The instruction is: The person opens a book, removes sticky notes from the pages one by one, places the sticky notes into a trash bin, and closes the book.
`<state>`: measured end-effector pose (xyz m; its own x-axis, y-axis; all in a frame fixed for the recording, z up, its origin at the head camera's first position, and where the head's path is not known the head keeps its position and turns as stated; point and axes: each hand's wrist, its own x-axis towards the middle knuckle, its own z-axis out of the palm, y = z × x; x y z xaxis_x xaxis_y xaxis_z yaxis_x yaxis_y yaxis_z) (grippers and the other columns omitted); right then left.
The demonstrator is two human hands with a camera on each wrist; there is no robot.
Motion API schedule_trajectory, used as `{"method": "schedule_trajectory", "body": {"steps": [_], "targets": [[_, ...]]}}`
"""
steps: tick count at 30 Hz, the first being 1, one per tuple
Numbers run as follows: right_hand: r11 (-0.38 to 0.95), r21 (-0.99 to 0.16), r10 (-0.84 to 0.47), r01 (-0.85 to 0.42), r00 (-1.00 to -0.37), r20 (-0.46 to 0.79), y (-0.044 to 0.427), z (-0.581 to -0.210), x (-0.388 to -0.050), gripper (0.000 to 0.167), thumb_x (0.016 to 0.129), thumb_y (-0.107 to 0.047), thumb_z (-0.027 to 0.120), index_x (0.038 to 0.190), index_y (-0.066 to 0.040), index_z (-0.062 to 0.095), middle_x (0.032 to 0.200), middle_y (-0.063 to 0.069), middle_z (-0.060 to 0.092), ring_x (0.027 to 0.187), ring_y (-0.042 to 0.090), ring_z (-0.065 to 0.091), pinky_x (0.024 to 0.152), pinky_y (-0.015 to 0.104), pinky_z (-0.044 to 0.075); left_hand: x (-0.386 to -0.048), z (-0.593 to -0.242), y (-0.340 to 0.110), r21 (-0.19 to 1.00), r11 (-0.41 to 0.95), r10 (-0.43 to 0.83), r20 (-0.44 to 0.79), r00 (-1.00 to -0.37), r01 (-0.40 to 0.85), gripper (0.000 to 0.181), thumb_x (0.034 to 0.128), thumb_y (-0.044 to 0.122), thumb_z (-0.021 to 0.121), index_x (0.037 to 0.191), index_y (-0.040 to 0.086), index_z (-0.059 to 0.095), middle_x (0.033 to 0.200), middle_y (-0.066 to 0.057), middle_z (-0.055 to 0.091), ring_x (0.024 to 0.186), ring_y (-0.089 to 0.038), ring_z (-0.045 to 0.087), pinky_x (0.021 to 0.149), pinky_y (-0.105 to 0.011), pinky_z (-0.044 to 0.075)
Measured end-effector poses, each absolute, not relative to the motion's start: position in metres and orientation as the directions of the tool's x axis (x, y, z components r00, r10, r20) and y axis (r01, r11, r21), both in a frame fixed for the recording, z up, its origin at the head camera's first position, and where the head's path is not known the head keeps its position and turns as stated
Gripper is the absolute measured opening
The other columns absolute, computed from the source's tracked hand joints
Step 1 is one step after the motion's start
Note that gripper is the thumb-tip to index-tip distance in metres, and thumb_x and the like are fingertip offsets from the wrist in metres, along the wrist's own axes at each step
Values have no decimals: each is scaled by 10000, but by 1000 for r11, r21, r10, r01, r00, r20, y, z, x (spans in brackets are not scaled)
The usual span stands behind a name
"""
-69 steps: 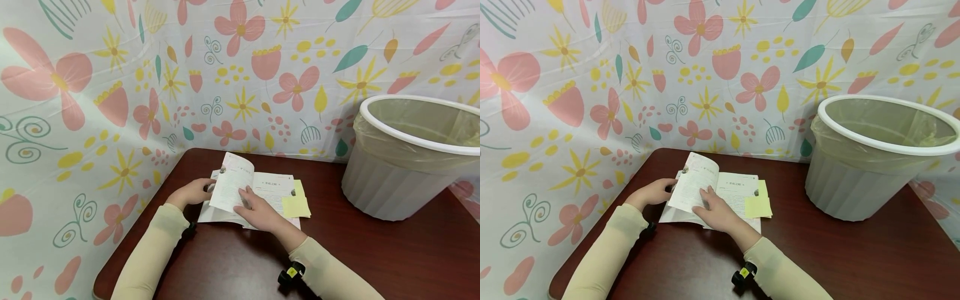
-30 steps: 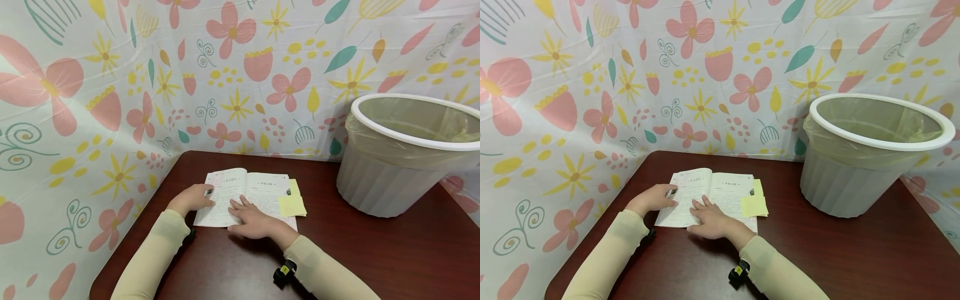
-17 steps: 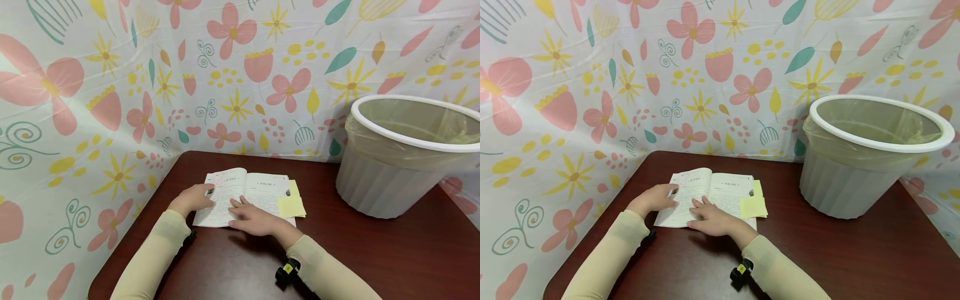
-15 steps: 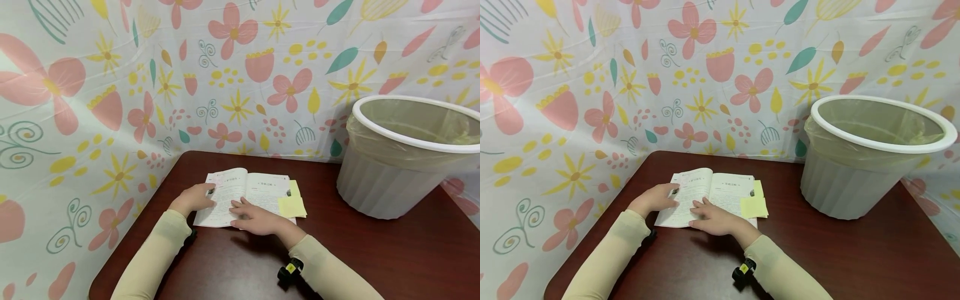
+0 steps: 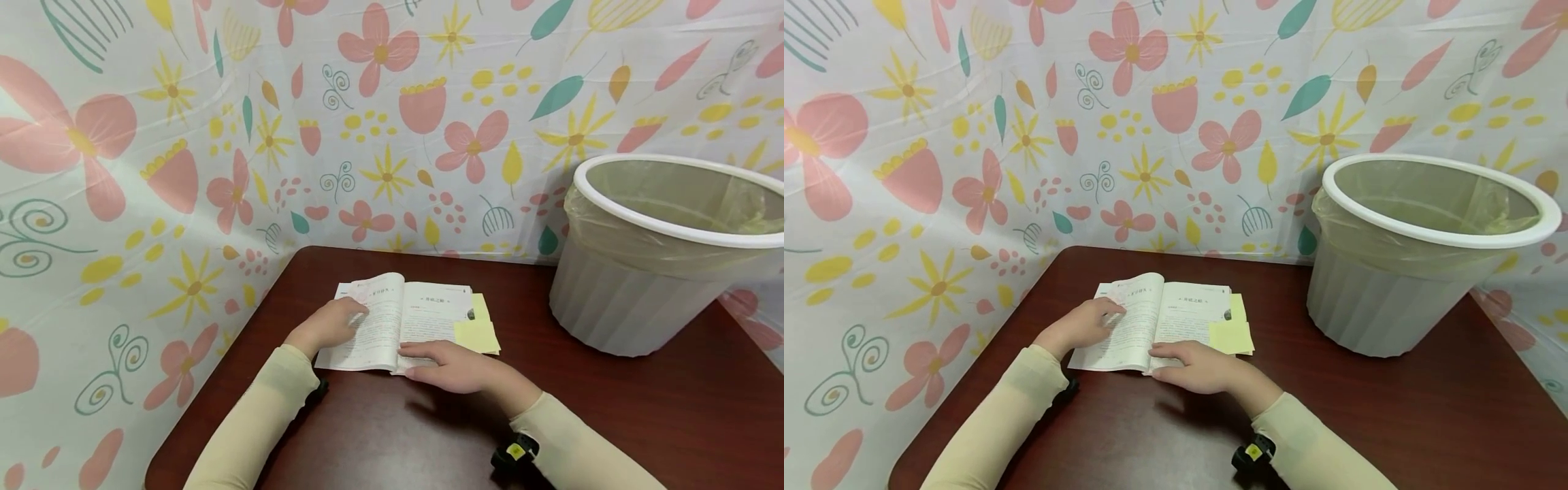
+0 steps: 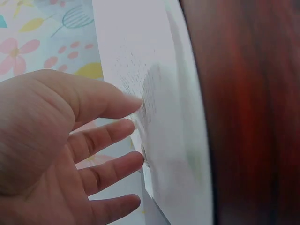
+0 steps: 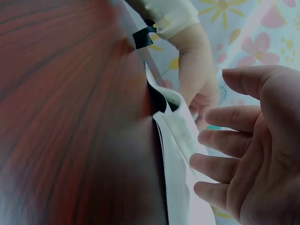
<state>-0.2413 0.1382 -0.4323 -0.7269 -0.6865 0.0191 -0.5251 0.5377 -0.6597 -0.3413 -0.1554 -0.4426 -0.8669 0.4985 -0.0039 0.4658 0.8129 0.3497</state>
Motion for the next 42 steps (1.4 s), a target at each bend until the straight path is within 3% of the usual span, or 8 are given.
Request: {"method": "schedule_trajectory", "body": {"steps": [5, 12, 15, 18, 23, 29, 37, 42], "targets": [[585, -623, -638, -520, -769, 42, 164, -428, -236, 524, 1048, -415, 565, 1453, -85, 595, 1470, 57, 616, 1382, 257, 555, 1132, 448, 464, -339, -442, -151, 346, 826, 486, -36, -873, 445, 431, 960, 115, 628, 1387, 168, 660, 1448, -28, 613, 1399, -232, 530, 1171, -423, 428], [685, -580, -531, -440, -847, 15, 200, -426, -244, 531, 1036, -458, 577, 1443, -119, 612, 1467, 88, 612, 1372, 287, 565, 1103, 519, 475, -340, -442, -141, 310, 847, 463, -31, -886, 432, 425, 990, 453, 640, 1321, 193, 699, 1396, -12, 648, 1347, -214, 572, 1144, -425, 453], [711, -567, -506, -416, -863, -2, 210, -427, -247, 541, 1026, -461, 592, 1448, -124, 607, 1475, 100, 603, 1372, 293, 561, 1102, 528, 470, -341, -441, -137, 294, 860, 448, -40, -893, 418, 458, 975, 519, 636, 1304, 209, 706, 1379, 2, 656, 1310, -195, 593, 1115, -422, 477], [717, -571, -503, -400, -864, -26, 216, -430, -248, 552, 1022, -454, 600, 1462, -121, 591, 1492, 116, 585, 1380, 301, 548, 1103, 537, 462, -342, -437, -135, 295, 870, 430, -61, -901, 395, 468, 948, 564, 654, 1257, 218, 714, 1327, 17, 675, 1201, -172, 626, 1047, -418, 511], [717, -575, -516, -394, -855, -58, 217, -437, -249, 560, 1022, -453, 605, 1483, -138, 568, 1506, 102, 574, 1400, 307, 529, 1114, 547, 451, -350, -426, -130, 271, 878, 434, -103, -895, 394, 415, 913, 607, 682, 1069, 223, 690, 1071, 69, 708, 897, -130, 612, 820, -352, 521], [718, -571, -520, -398, -852, -61, 216, -442, -249, 561, 1018, -434, 617, 1483, -125, 563, 1505, 121, 570, 1409, 333, 522, 1125, 565, 442, -361, -406, -118, 240, 897, 419, -187, -889, 372, 440, 849, 624, 748, 977, 223, 619, 920, 60, 661, 815, -164, 585, 717, -342, 469], [724, -578, -505, -376, -860, -74, 221, -443, -253, 589, 1015, -455, 612, 1486, -107, 557, 1544, 178, 521, 1480, 437, 414, 1170, 633, 365, -376, -383, -99, 299, 885, 443, -304, -843, 357, 389, 825, 456, 826, 1071, 239, 618, 1133, 47, 618, 970, -203, 576, 789, -389, 494], [736, -567, -487, -370, -871, -64, 227, -445, -256, 603, 1015, -469, 608, 1490, -102, 552, 1536, 165, 536, 1465, 416, 444, 1163, 619, 382, -390, -373, -84, 372, 873, 460, -408, -789, 316, 318, 879, 287, 786, 1145, 199, 637, 879, -19, 613, 776, -215, 550, 695, -388, 463]]}}
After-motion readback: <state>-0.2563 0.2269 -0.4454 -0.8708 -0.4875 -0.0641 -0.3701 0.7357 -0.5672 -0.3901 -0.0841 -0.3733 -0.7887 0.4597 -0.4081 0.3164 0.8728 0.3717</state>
